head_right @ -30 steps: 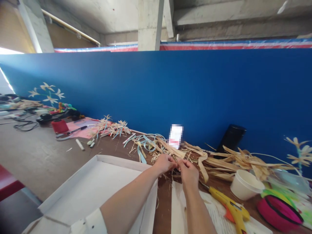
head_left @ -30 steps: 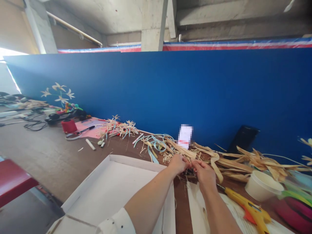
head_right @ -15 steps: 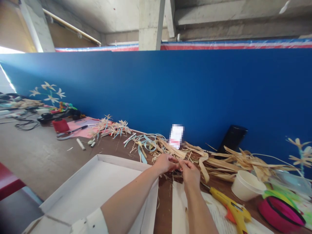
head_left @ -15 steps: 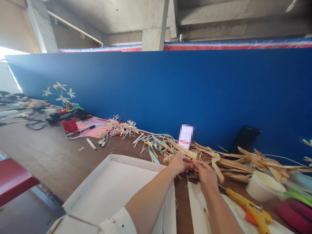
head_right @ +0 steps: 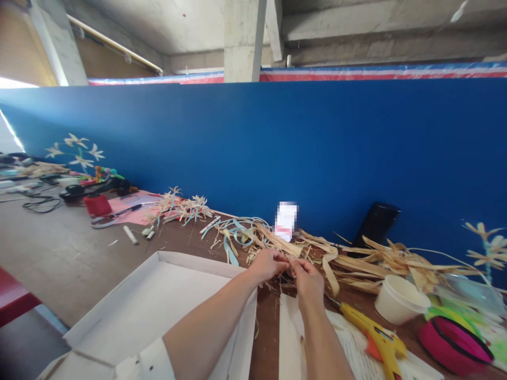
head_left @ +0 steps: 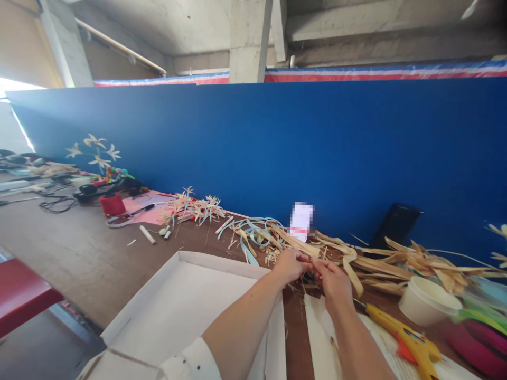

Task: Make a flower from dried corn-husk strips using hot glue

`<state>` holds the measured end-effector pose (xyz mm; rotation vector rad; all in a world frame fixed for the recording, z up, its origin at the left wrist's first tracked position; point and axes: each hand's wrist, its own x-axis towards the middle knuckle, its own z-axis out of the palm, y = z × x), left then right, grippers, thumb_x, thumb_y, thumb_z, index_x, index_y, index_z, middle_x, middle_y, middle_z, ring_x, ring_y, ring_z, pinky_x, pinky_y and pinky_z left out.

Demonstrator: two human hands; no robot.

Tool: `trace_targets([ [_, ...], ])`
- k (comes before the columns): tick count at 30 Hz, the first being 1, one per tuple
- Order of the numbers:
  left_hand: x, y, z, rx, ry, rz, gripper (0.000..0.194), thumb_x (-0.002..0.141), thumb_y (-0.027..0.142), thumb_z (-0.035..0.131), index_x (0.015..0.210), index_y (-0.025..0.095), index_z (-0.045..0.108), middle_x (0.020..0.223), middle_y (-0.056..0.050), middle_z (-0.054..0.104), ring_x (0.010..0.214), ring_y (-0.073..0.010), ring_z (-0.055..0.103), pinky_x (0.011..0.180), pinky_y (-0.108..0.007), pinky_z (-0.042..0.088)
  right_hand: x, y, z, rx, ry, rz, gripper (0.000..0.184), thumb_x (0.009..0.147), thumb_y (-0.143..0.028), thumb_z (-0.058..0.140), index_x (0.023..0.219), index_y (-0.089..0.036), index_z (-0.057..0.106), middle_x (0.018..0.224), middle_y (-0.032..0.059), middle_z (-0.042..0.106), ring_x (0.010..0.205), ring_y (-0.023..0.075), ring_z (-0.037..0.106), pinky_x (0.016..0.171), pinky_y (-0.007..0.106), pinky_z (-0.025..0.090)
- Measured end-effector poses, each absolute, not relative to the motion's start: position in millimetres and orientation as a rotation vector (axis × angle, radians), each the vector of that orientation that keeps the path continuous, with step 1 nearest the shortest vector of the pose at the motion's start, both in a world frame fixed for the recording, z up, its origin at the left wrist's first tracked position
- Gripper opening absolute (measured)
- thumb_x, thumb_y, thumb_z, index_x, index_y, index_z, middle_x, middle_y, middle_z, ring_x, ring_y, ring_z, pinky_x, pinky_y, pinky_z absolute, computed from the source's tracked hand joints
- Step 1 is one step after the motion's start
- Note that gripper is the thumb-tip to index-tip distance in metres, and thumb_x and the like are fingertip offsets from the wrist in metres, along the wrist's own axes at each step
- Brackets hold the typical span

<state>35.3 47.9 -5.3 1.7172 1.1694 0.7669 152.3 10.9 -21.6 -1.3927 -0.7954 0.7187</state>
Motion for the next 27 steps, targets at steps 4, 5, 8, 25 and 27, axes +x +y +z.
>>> trace_targets([
  [4, 35.2, 49.3, -7.3, 1.793, 1.247, 0.787, 0.024, 0.068, 0.033, 0.059, 0.083, 0.016, 0.069, 0.070, -0.004, 0.066, 0.061, -0.0136, 0.057, 0.057, -0.022, 0.044, 152.3, 11.3, -24.6, -1.425, -0.848, 0.692, 0.043, 0.056, -0.049, 0.070, 0.078, -0.013, 0.069, 0.049, -0.0015, 0.052, 0.046, 0.0114, 0.040, 0.044, 0.025, 0.030],
  [5, 35.2, 49.8, -7.6, 1.811, 1.260, 0.789, 0.024, 0.068, 0.033, 0.058, 0.082, 0.016, 0.069, 0.070, -0.004, 0.066, 0.062, -0.0142, 0.058, 0.058, -0.023, 0.044, 152.9, 11.4, -25.1, -1.439, -0.860, 0.680, 0.044, 0.056, -0.050, 0.069, 0.079, -0.013, 0.070, 0.048, -0.0014, 0.052, 0.046, 0.0118, 0.041, 0.044, 0.025, 0.030],
  [8, 35.3, 51.2, -7.7, 1.849, 1.286, 0.783, 0.025, 0.069, 0.033, 0.057, 0.082, 0.016, 0.070, 0.072, -0.004, 0.067, 0.066, -0.0156, 0.059, 0.062, -0.024, 0.045, 155.0, 11.5, -24.9, -1.494, -0.900, 0.639, 0.045, 0.058, -0.051, 0.068, 0.082, -0.013, 0.071, 0.049, -0.0003, 0.055, 0.047, 0.0138, 0.044, 0.046, 0.026, 0.032],
  [25, 32.9, 49.3, -2.7, 1.793, 1.214, 0.769, 0.023, 0.069, 0.025, 0.055, 0.083, 0.014, 0.071, 0.066, -0.002, 0.064, 0.056, -0.0110, 0.053, 0.055, -0.020, 0.041, 151.0, 11.2, -18.9, -1.348, -0.757, 0.780, 0.049, 0.056, -0.048, 0.070, 0.089, -0.012, 0.070, 0.063, 0.0033, 0.063, 0.049, 0.0123, 0.047, 0.041, 0.023, 0.034],
  [27, 33.7, 48.8, -3.2, 1.843, 1.196, 0.737, 0.022, 0.069, 0.024, 0.055, 0.080, 0.014, 0.070, 0.064, -0.002, 0.063, 0.055, -0.0108, 0.051, 0.055, -0.020, 0.041, 150.2, 10.4, -17.8, -1.338, -0.768, 0.789, 0.045, 0.053, -0.047, 0.072, 0.083, -0.013, 0.070, 0.054, 0.0006, 0.058, 0.046, 0.0119, 0.045, 0.041, 0.024, 0.033],
])
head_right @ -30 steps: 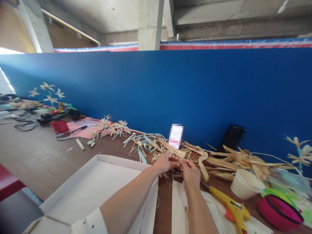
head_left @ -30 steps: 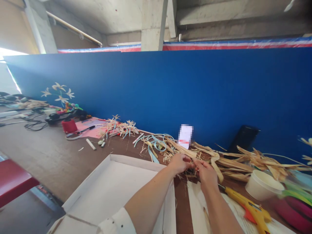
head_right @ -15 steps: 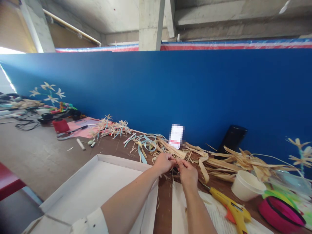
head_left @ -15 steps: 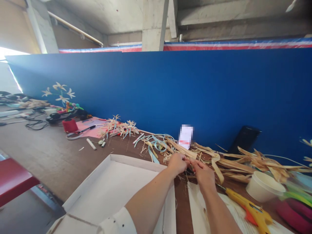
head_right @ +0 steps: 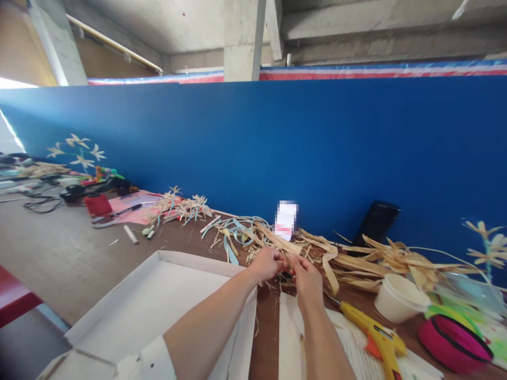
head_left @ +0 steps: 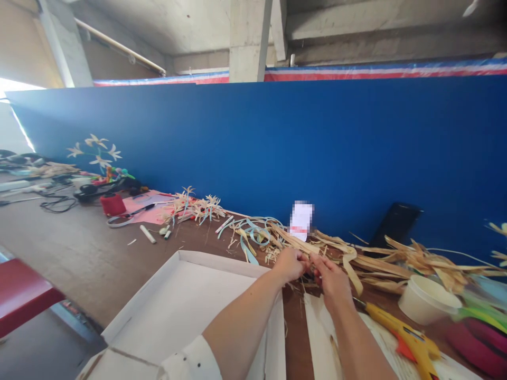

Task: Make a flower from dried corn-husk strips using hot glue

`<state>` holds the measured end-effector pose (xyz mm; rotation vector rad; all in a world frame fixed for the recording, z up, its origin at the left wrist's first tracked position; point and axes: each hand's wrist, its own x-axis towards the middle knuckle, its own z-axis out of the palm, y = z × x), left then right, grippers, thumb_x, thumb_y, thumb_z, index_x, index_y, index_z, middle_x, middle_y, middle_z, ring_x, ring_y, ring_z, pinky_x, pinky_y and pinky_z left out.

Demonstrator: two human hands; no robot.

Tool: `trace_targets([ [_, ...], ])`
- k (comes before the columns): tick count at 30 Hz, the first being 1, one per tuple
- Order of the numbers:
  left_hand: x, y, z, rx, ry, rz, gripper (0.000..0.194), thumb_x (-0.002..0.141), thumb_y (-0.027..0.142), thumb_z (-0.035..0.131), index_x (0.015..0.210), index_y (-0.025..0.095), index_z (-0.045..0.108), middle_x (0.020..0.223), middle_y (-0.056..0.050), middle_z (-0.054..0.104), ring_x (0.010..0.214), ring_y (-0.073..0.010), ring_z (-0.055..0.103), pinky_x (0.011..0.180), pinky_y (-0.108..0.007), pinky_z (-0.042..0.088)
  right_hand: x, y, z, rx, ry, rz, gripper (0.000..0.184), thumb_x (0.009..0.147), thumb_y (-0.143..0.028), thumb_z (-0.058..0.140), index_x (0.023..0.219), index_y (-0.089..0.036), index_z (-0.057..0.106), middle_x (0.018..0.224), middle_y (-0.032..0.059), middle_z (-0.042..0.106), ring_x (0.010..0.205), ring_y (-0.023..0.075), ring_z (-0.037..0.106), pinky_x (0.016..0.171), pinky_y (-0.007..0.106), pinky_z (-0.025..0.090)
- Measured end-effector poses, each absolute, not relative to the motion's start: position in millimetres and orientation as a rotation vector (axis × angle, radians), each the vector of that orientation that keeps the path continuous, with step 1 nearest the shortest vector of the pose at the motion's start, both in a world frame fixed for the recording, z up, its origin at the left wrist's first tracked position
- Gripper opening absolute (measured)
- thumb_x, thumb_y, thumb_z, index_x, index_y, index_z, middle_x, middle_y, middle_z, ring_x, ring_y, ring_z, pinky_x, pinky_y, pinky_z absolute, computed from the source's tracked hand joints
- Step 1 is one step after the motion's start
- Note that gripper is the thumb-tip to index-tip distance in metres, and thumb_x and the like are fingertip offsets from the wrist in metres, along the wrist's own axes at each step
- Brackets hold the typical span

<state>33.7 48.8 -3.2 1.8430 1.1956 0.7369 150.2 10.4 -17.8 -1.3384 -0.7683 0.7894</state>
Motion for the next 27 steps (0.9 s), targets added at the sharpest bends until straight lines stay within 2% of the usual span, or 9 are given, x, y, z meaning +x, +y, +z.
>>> trace_targets([
  [7, 36.5, 49.2, -6.4, 2.009, 1.190, 0.699, 0.021, 0.071, 0.025, 0.051, 0.077, 0.015, 0.069, 0.066, -0.003, 0.063, 0.058, -0.0121, 0.052, 0.057, -0.022, 0.041, 149.8, 11.9, -18.4, -1.295, -0.704, 0.821, 0.040, 0.047, -0.044, 0.075, 0.071, -0.013, 0.066, 0.045, -0.0036, 0.048, 0.041, 0.0082, 0.037, 0.038, 0.022, 0.027],
  [12, 34.3, 44.8, -0.8, 2.019, 1.188, 0.693, 0.023, 0.072, 0.027, 0.052, 0.080, 0.016, 0.070, 0.067, -0.002, 0.065, 0.058, -0.0121, 0.053, 0.057, -0.021, 0.042, 151.0, 12.6, -19.7, -1.292, -0.639, 0.836, 0.047, 0.045, -0.042, 0.077, 0.079, -0.011, 0.067, 0.044, -0.0042, 0.047, 0.039, 0.0079, 0.036, 0.036, 0.022, 0.025],
  [18, 34.0, 44.5, -0.1, 1.937, 1.164, 0.731, 0.025, 0.067, 0.024, 0.060, 0.088, 0.017, 0.069, 0.082, -0.003, 0.068, 0.070, -0.0138, 0.059, 0.064, -0.022, 0.045, 153.5, 11.4, -19.5, -1.306, -0.608, 0.805, 0.055, 0.046, -0.043, 0.078, 0.089, -0.010, 0.068, 0.046, -0.0027, 0.052, 0.039, 0.0090, 0.038, 0.036, 0.023, 0.029],
  [27, 37.4, 49.2, -7.0, 1.679, 1.119, 0.856, 0.035, 0.067, 0.015, 0.059, 0.101, 0.015, 0.059, 0.078, -0.004, 0.066, 0.061, -0.0129, 0.057, 0.057, -0.023, 0.045, 148.1, 7.8, -11.8, -1.316, -0.682, 0.858, 0.054, 0.055, -0.048, 0.074, 0.096, -0.014, 0.067, 0.079, 0.0055, 0.068, 0.049, 0.0086, 0.049, 0.040, 0.019, 0.038],
])
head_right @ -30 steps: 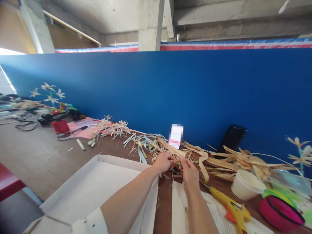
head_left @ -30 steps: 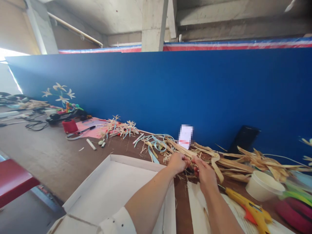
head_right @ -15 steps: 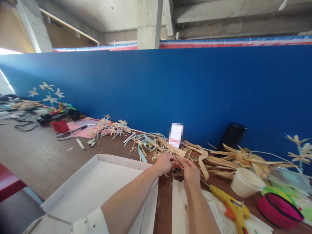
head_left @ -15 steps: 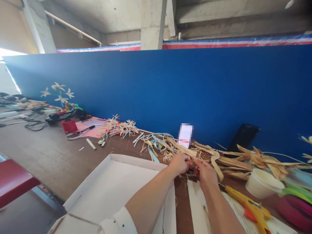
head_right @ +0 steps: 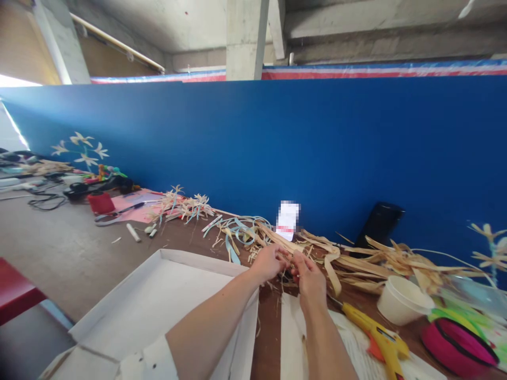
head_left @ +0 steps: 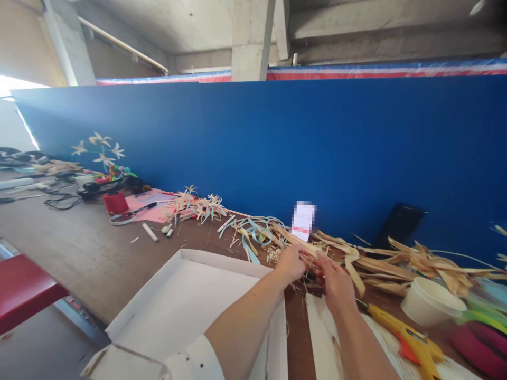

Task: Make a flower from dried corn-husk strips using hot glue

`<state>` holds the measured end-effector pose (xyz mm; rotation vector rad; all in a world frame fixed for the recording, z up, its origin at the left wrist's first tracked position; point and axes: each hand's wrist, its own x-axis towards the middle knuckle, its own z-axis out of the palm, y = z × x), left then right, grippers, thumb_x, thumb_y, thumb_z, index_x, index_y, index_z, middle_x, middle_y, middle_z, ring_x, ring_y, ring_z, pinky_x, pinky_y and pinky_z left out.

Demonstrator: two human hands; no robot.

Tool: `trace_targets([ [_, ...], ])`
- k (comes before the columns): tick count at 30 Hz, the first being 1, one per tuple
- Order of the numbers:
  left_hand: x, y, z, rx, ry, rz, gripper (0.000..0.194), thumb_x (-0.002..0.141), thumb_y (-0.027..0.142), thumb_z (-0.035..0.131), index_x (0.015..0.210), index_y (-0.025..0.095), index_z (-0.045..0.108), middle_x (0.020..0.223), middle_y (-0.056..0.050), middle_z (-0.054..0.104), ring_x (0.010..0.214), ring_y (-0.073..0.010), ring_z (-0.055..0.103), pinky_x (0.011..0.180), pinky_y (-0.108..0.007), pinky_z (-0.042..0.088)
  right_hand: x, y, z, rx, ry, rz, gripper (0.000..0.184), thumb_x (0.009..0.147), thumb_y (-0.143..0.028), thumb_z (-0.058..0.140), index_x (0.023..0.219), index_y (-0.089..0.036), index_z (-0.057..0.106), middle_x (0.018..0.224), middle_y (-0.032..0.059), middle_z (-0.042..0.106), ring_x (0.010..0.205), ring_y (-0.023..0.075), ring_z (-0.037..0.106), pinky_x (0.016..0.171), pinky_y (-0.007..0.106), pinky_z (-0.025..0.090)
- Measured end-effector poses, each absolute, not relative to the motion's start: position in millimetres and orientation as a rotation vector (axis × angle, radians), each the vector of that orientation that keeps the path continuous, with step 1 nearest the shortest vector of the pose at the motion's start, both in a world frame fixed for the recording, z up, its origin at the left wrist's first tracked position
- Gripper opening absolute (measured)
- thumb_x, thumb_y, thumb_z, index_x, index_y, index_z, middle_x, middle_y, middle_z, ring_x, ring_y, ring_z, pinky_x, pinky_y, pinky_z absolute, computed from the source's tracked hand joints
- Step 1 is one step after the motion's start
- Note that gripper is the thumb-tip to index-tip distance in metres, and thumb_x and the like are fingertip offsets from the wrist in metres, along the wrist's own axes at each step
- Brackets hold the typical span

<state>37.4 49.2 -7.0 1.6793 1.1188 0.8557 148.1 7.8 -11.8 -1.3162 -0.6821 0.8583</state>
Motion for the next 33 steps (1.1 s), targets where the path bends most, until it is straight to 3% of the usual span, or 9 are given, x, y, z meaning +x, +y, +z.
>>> trace_targets([
  [4, 38, 50, -7, 1.650, 1.121, 0.908, 0.034, 0.068, 0.015, 0.058, 0.102, 0.015, 0.057, 0.079, -0.005, 0.067, 0.062, -0.0135, 0.058, 0.059, -0.023, 0.045, 146, 6, -8, -1.311, -0.681, 0.894, 0.049, 0.060, -0.051, 0.068, 0.094, -0.015, 0.066, 0.082, 0.0064, 0.069, 0.051, 0.0105, 0.053, 0.043, 0.021, 0.040],
  [11, 37, 45, -2, 1.694, 1.166, 0.975, 0.030, 0.069, 0.022, 0.060, 0.099, 0.017, 0.060, 0.077, -0.004, 0.067, 0.065, -0.0158, 0.060, 0.059, -0.024, 0.044, 152, 9, -18, -1.467, -0.841, 0.744, 0.047, 0.055, -0.050, 0.072, 0.085, -0.014, 0.069, 0.051, -0.0010, 0.056, 0.046, 0.0113, 0.046, 0.043, 0.023, 0.035],
  [17, 38, 44, -6, 1.757, 1.137, 0.968, 0.035, 0.068, 0.021, 0.059, 0.102, 0.018, 0.062, 0.080, -0.004, 0.068, 0.072, -0.0166, 0.061, 0.067, -0.025, 0.046, 160, 13, -28, -1.618, -1.029, 0.572, 0.047, 0.064, -0.055, 0.060, 0.084, -0.013, 0.069, 0.053, 0.0009, 0.057, 0.044, 0.0131, 0.044, 0.044, 0.026, 0.034],
  [24, 33, 50, 0, 1.848, 1.066, 1.011, 0.033, 0.067, 0.025, 0.059, 0.097, 0.015, 0.068, 0.101, -0.007, 0.066, 0.089, -0.0184, 0.059, 0.082, -0.027, 0.044, 165, 14, -25, -1.686, -1.134, 0.475, 0.045, 0.067, -0.053, 0.054, 0.082, -0.014, 0.070, 0.056, 0.0039, 0.061, 0.051, 0.0183, 0.051, 0.051, 0.029, 0.037],
  [29, 29, 50, 8, 1.805, 1.008, 1.058, 0.026, 0.075, 0.028, 0.051, 0.081, 0.013, 0.071, 0.085, -0.005, 0.067, 0.081, -0.0161, 0.058, 0.081, -0.026, 0.043, 157, 8, -11, -1.703, -1.266, 0.434, 0.040, 0.067, -0.053, 0.052, 0.075, -0.017, 0.069, 0.058, 0.0045, 0.063, 0.057, 0.0212, 0.055, 0.056, 0.030, 0.038],
  [33, 29, 49, 8, 1.722, 0.981, 1.085, 0.021, 0.071, 0.030, 0.057, 0.073, 0.013, 0.070, 0.075, -0.002, 0.065, 0.073, -0.0142, 0.057, 0.074, -0.024, 0.043, 150, 5, -5, -1.710, -1.356, 0.405, 0.037, 0.068, -0.050, 0.050, 0.074, -0.018, 0.067, 0.065, 0.0062, 0.066, 0.062, 0.0224, 0.057, 0.058, 0.030, 0.039],
])
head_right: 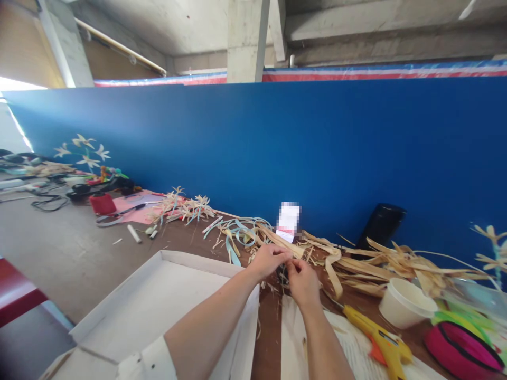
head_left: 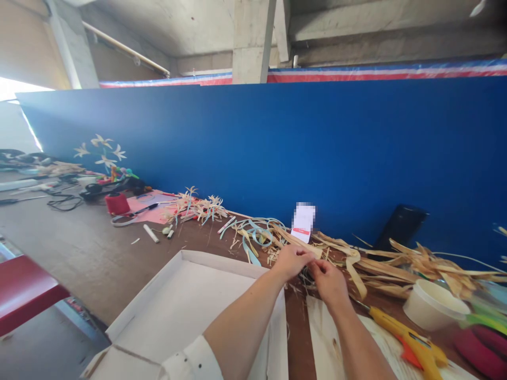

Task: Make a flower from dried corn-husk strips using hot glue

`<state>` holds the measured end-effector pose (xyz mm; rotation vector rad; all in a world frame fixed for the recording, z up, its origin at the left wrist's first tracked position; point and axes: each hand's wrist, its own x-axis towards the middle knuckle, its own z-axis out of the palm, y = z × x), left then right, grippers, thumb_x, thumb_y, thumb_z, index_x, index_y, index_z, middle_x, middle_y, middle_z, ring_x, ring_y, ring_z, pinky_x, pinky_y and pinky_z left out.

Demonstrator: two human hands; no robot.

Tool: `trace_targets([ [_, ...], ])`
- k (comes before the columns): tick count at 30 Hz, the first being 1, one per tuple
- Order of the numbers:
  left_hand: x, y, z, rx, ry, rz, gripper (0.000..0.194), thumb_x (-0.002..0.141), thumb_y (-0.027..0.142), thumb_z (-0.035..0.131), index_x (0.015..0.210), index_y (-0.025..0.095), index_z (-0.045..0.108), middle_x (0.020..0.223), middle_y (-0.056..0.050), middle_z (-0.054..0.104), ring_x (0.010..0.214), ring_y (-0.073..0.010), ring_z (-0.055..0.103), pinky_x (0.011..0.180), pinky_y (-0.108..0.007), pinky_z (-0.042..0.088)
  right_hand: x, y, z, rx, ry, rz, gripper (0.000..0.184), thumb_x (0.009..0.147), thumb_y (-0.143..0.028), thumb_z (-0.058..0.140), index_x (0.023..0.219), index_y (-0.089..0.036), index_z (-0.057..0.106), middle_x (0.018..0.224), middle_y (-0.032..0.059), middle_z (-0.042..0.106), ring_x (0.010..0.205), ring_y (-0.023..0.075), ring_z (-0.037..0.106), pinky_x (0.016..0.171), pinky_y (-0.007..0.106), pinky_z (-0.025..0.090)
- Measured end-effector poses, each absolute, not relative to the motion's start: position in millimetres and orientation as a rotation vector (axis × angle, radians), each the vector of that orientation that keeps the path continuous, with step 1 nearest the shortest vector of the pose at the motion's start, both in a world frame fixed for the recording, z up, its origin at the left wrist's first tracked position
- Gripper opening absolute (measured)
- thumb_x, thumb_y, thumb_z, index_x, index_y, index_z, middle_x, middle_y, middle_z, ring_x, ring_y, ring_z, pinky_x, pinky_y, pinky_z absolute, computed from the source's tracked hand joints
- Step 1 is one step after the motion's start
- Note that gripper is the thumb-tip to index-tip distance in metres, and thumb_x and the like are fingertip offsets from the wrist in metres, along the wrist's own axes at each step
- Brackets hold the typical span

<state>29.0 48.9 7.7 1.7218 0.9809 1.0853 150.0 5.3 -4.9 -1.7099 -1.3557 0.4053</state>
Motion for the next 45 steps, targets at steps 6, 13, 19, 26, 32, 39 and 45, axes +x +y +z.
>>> trace_targets([
  [6, 28, 50, 10, 1.551, 1.070, 1.067, 0.014, 0.066, 0.027, 0.065, 0.066, 0.013, 0.067, 0.067, -0.002, 0.063, 0.067, -0.0128, 0.055, 0.068, -0.023, 0.043, 146, 4, -3, -1.720, -1.434, 0.410, 0.033, 0.068, -0.050, 0.053, 0.067, -0.019, 0.065, 0.059, 0.0050, 0.063, 0.059, 0.0217, 0.057, 0.056, 0.030, 0.038],
  [13, 26, 55, 8, 1.371, 1.084, 1.153, 0.013, 0.067, 0.025, 0.064, 0.066, 0.012, 0.066, 0.067, -0.003, 0.063, 0.068, -0.0134, 0.056, 0.069, -0.025, 0.043, 145, 6, -9, -1.641, -1.276, 0.634, 0.048, 0.072, -0.059, 0.050, 0.087, -0.018, 0.070, 0.061, 0.0041, 0.065, 0.056, 0.0203, 0.058, 0.053, 0.029, 0.041],
  [19, 25, 63, -2, 1.222, 1.004, 1.177, 0.014, 0.066, 0.027, 0.065, 0.067, 0.013, 0.065, 0.071, -0.004, 0.064, 0.070, -0.0138, 0.058, 0.074, -0.028, 0.044, 149, 11, -18, -1.497, -1.067, 0.716, 0.061, 0.073, -0.062, 0.044, 0.105, -0.014, 0.065, 0.085, 0.0114, 0.069, 0.053, 0.0183, 0.055, 0.047, 0.029, 0.039],
  [26, 27, 64, -3, 1.244, 0.966, 1.156, 0.016, 0.064, 0.027, 0.067, 0.066, 0.011, 0.065, 0.068, -0.004, 0.063, 0.066, -0.0127, 0.055, 0.071, -0.027, 0.045, 143, 5, -10, -1.548, -1.256, 0.702, 0.052, 0.065, -0.057, 0.059, 0.094, -0.016, 0.071, 0.050, -0.0013, 0.055, 0.047, 0.0151, 0.046, 0.045, 0.026, 0.031],
  [32, 29, 53, 7, 1.285, 1.003, 1.133, 0.007, 0.065, 0.016, 0.063, 0.060, 0.011, 0.062, 0.062, -0.002, 0.060, 0.061, -0.0109, 0.053, 0.066, -0.024, 0.044, 143, 6, -10, -1.544, -1.269, 0.711, 0.042, 0.066, -0.052, 0.061, 0.087, -0.017, 0.071, 0.046, -0.0042, 0.051, 0.045, 0.0135, 0.042, 0.047, 0.026, 0.031],
  [39, 32, 46, 14, 1.344, 1.022, 1.159, 0.009, 0.065, 0.016, 0.062, 0.057, 0.012, 0.061, 0.059, -0.001, 0.058, 0.060, -0.0108, 0.052, 0.064, -0.023, 0.043, 147, 8, -12, -1.576, -1.274, 0.588, 0.034, 0.064, -0.049, 0.062, 0.075, -0.018, 0.071, 0.061, 0.0007, 0.065, 0.060, 0.0190, 0.056, 0.058, 0.028, 0.039],
  [45, 28, 52, 8, 1.320, 1.100, 1.155, 0.011, 0.066, 0.022, 0.062, 0.061, 0.012, 0.064, 0.058, -0.001, 0.057, 0.057, -0.0106, 0.050, 0.059, -0.023, 0.042, 138, 1, 1, -1.597, -1.210, 0.690, 0.048, 0.059, -0.048, 0.069, 0.097, -0.018, 0.071, 0.080, 0.0049, 0.071, 0.082, 0.0263, 0.063, 0.071, 0.032, 0.044],
])
